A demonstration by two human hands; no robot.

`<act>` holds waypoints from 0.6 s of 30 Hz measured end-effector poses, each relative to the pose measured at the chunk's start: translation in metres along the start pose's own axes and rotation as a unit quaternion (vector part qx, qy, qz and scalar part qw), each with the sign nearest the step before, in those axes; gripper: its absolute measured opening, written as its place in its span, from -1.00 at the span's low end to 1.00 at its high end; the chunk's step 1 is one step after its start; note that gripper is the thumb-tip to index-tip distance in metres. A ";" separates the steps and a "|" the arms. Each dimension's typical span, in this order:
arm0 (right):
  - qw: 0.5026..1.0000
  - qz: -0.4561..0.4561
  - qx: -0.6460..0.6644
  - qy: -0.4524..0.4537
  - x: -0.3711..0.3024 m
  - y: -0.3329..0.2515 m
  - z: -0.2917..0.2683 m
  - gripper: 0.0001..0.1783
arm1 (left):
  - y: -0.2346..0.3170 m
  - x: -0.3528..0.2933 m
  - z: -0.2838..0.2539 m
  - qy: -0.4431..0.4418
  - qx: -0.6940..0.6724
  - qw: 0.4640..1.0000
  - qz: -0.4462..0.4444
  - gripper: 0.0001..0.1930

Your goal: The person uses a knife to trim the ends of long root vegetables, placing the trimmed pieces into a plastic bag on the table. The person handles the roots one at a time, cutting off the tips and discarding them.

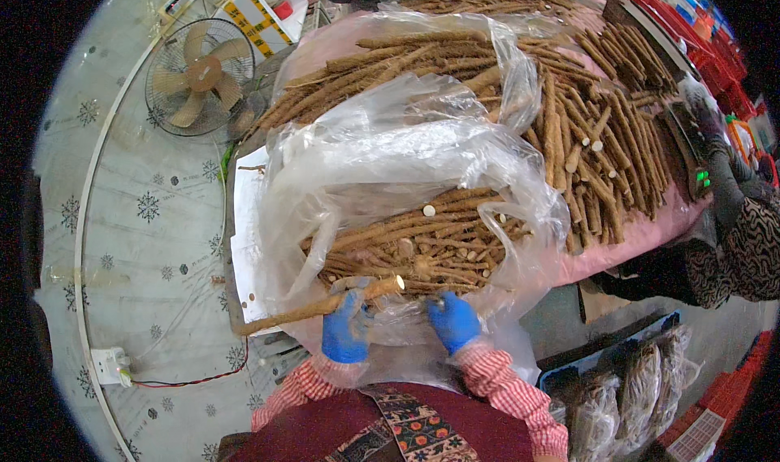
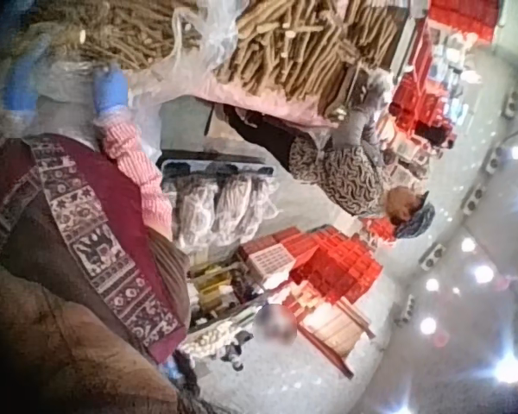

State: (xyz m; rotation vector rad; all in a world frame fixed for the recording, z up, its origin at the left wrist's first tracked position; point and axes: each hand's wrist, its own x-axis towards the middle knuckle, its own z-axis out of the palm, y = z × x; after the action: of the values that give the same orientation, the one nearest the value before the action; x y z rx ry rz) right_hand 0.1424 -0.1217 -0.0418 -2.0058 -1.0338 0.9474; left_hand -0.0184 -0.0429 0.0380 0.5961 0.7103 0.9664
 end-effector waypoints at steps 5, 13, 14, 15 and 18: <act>0.959 0.109 0.261 -0.034 -0.013 -0.005 -0.020 -0.67 | -0.001 0.001 -0.016 0.010 0.137 0.990 -0.044 -0.81; 0.888 0.104 0.437 -0.095 -0.022 -0.077 -0.062 -0.78 | 0.004 0.000 0.020 -0.091 0.329 0.940 -0.020 -0.77; 0.887 0.094 0.444 -0.088 -0.019 -0.068 -0.061 -0.77 | 0.003 0.001 0.018 -0.094 0.293 0.951 -0.004 -0.77; 0.878 0.090 0.467 -0.061 -0.020 -0.060 -0.060 -0.77 | 0.003 0.003 0.013 -0.097 0.256 0.962 0.011 -0.77; 0.866 0.071 0.494 -0.032 -0.019 -0.061 -0.075 -0.73 | 0.015 0.000 0.006 -0.046 0.139 0.989 -0.009 -0.76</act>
State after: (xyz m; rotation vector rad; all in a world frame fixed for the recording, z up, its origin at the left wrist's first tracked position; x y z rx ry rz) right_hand 0.1741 -0.1279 0.0510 -1.1785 -0.2750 1.2791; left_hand -0.0220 -0.0367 0.0529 0.8727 0.7723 0.8233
